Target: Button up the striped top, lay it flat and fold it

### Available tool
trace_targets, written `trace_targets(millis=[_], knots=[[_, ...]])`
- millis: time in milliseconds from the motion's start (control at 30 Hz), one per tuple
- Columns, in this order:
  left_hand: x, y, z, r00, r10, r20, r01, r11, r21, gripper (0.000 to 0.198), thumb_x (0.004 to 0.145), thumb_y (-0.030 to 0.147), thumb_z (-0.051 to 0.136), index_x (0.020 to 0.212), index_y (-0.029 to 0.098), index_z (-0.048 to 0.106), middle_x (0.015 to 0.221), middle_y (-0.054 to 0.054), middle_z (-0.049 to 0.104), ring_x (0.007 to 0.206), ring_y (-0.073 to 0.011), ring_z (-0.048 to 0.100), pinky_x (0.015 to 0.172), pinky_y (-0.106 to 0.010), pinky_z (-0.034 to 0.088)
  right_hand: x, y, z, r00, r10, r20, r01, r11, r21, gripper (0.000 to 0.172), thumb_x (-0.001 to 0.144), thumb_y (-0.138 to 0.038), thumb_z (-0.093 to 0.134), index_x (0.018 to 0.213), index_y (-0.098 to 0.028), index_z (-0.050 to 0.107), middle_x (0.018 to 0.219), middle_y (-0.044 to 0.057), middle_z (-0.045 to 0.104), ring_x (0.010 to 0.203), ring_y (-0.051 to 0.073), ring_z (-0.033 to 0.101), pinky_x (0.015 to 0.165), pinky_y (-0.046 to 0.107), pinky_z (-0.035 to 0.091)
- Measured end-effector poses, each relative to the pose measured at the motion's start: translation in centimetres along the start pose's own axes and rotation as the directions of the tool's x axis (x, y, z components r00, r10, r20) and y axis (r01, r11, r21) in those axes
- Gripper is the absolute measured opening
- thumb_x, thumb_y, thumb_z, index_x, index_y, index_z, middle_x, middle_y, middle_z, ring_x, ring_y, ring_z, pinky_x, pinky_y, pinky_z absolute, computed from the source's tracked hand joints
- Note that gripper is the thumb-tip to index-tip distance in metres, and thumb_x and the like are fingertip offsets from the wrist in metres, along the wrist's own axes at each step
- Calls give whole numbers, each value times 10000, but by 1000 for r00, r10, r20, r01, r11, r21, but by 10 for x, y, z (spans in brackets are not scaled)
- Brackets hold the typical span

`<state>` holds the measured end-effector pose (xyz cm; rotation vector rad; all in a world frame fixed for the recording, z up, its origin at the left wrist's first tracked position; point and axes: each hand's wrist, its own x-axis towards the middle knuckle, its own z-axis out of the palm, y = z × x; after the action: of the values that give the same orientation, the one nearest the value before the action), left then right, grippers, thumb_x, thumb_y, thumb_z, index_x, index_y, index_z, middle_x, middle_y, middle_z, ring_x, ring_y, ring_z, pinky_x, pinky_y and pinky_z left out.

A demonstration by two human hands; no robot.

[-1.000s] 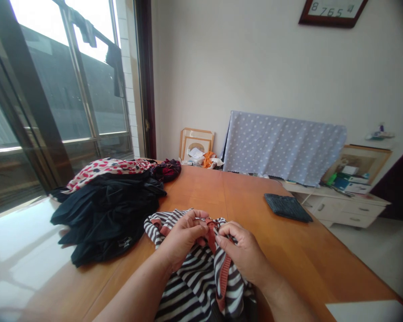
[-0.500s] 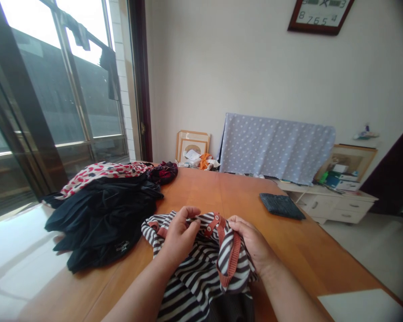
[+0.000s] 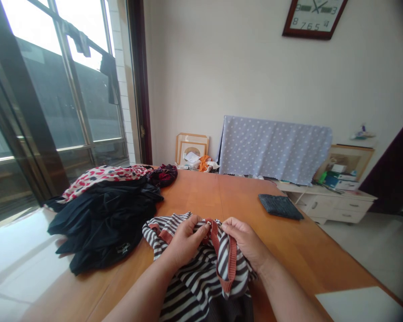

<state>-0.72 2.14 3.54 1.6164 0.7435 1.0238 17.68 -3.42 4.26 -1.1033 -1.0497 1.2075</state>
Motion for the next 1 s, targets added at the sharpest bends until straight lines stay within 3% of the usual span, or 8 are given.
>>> trace_targets(millis=[233,367,500,600,667,733,833,1000], knots=[[4,-2,0,997,-51,-55,47,996,-74,288,834,461,657,774,183,612,671,14,615,629,-130,529,594,-234,385,-6,-6,-7,989,-145,17,146,982,-120,368,842,-540,671,930,-183,646,844,23,669,751,166,596,707,284,488],[6,2,-2,989,-123,-78,107,977,-183,318,825,495,648,768,184,620,669,6,634,615,-130,544,605,-241,405,-19,-21,-14,968,-177,178,211,958,-194,436,822,-490,719,1150,-213,647,1082,64,683,981,220,632,890,353,496],[6,8,-3,977,-157,-143,120,963,-239,362,763,538,695,743,183,625,644,10,626,594,-131,529,577,-240,404,-25,-21,-15,917,-110,383,262,891,-371,877,595,-352,901,1391,-273,544,1424,93,526,1321,321,466,1113,476,359],[6,9,-4,979,-168,-112,136,959,-247,380,765,560,689,746,183,644,640,4,635,591,-137,533,573,-243,406,-20,-11,-10,923,-203,326,344,816,-465,711,661,-280,842,1332,-296,610,1444,60,515,1363,303,423,1179,485,250],[6,7,-4,982,-175,-72,150,952,-267,381,785,561,675,750,182,656,669,-7,654,610,-144,553,598,-250,423,-15,-7,-4,931,-244,271,341,846,-411,443,779,-291,736,1220,-278,689,1331,55,612,1259,277,531,1148,474,305],[6,4,-6,982,-177,-61,151,944,-295,368,819,547,651,780,181,668,727,-16,678,670,-157,589,652,-260,451,-11,-9,-1,952,-212,220,268,925,-270,326,836,-340,682,1146,-249,722,1201,58,686,1157,269,603,1093,467,379],[6,0,-9,978,-180,-109,137,938,-319,332,850,515,636,853,187,684,830,-18,704,790,-173,625,744,-266,474,-7,-14,-2,989,-113,96,111,993,31,365,821,-405,710,1126,-206,719,1076,67,734,1075,276,648,1010,450,460],[5,0,-11,978,-179,-104,137,936,-324,330,850,519,635,855,194,691,862,-13,722,849,-184,645,781,-262,492,8,-4,-19,998,36,-51,-16,938,346,353,815,-420,704,1067,-174,718,1014,85,753,957,263,697,885,388,538]])
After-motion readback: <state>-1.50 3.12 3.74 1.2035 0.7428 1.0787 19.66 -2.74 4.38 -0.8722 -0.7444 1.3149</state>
